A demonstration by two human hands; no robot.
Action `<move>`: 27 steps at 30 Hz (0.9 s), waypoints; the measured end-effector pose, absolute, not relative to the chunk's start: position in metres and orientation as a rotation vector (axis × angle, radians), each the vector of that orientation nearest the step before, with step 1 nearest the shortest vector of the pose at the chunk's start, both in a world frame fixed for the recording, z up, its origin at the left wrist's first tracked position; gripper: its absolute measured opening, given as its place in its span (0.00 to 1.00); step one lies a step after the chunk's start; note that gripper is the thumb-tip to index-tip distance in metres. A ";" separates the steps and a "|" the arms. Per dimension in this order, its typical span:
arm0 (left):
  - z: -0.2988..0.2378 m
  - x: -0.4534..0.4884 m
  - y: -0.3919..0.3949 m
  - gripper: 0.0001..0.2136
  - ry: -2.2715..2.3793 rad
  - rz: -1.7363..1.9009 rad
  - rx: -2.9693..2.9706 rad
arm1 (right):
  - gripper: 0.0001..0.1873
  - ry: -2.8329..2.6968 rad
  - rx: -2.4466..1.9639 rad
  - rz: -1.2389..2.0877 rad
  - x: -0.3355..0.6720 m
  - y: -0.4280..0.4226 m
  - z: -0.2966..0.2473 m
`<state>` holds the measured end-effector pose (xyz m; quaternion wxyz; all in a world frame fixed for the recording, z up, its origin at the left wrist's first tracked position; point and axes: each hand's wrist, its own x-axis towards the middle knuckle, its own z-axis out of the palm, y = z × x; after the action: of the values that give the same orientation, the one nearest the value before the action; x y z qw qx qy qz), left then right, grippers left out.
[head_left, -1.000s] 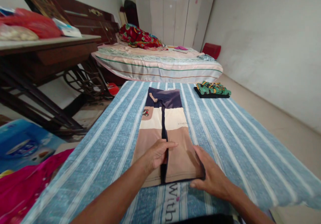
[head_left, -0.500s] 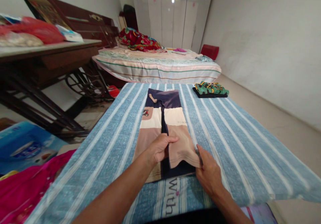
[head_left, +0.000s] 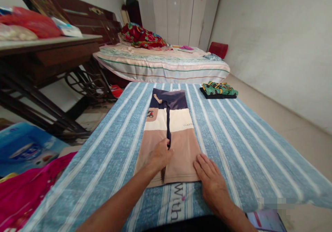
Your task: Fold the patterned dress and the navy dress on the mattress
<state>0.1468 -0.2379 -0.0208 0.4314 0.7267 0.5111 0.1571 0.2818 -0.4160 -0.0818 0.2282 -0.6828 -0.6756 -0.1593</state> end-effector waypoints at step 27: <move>-0.004 0.132 -0.253 0.21 1.351 0.208 2.332 | 0.34 -2.010 -1.884 -0.183 0.286 -0.426 -0.075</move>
<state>0.1322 -0.2529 -0.0043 0.2176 0.8421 0.4877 0.0753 0.2860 -0.4260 -0.0746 0.1891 -0.6702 -0.7148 -0.0650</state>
